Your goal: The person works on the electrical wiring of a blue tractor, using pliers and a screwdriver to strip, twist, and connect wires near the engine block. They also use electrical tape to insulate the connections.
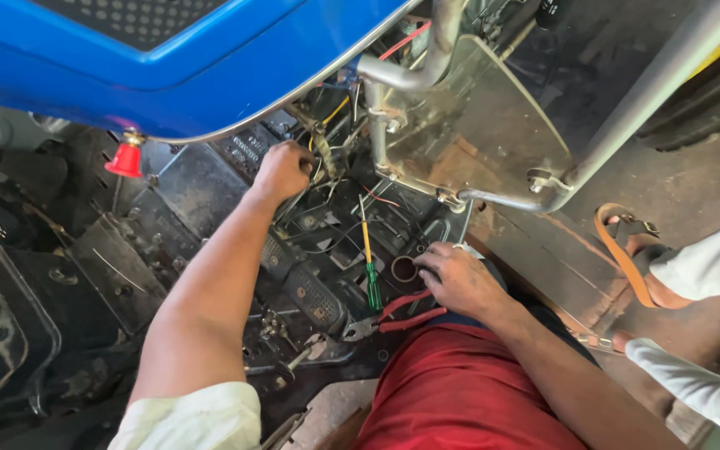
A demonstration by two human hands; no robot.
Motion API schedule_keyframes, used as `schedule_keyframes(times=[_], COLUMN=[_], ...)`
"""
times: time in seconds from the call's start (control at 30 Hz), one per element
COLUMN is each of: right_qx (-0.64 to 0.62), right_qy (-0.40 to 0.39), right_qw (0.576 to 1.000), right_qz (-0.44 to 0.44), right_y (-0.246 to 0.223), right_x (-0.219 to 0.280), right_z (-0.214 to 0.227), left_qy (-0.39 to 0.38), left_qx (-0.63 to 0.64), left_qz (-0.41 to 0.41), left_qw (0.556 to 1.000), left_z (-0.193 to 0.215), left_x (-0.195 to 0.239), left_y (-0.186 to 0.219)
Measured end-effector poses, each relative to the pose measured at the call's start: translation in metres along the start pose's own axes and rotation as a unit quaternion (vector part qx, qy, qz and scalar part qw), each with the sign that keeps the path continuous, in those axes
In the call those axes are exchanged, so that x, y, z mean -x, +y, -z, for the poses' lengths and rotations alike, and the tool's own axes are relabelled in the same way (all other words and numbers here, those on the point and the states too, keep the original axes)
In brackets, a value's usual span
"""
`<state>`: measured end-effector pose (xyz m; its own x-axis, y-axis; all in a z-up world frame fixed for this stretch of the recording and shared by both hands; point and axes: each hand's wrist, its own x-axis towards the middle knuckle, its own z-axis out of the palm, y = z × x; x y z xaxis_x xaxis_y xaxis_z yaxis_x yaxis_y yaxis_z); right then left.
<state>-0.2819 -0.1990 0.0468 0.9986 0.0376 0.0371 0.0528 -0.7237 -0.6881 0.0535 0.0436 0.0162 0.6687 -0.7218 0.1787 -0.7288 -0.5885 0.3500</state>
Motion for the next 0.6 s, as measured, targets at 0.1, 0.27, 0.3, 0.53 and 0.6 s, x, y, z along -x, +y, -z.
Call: schedule_keyframes(times=[0.1, 0.27, 0.3, 0.53, 0.6], right_qx=[0.024, 0.035, 0.039, 0.045, 0.060], right_qy=[-0.003, 0.012, 0.013, -0.006, 0.002], right_qw=[1.000, 0.999, 0.999, 0.999, 0.997], right_qz=[0.001, 0.027, 0.025, 0.019, 0.042], right_y=[-0.005, -0.014, -0.015, -0.013, -0.013], right_x=[0.000, 0.001, 0.002, 0.006, 0.007], right_z=[0.003, 0.005, 0.005, 0.010, 0.010], left_qy=[0.003, 0.013, 0.030, 0.037, 0.020], left_qx=[0.075, 0.059, 0.051, 0.072, 0.066], left_qz=[0.066, 0.067, 0.049, 0.098, 0.127], left_qw=[0.995, 0.996, 0.997, 0.992, 0.990], left_z=[0.003, 0.002, 0.000, -0.007, -0.003], left_x=[0.011, 0.013, 0.013, 0.011, 0.012], left_y=[-0.002, -0.003, -0.003, -0.010, -0.008])
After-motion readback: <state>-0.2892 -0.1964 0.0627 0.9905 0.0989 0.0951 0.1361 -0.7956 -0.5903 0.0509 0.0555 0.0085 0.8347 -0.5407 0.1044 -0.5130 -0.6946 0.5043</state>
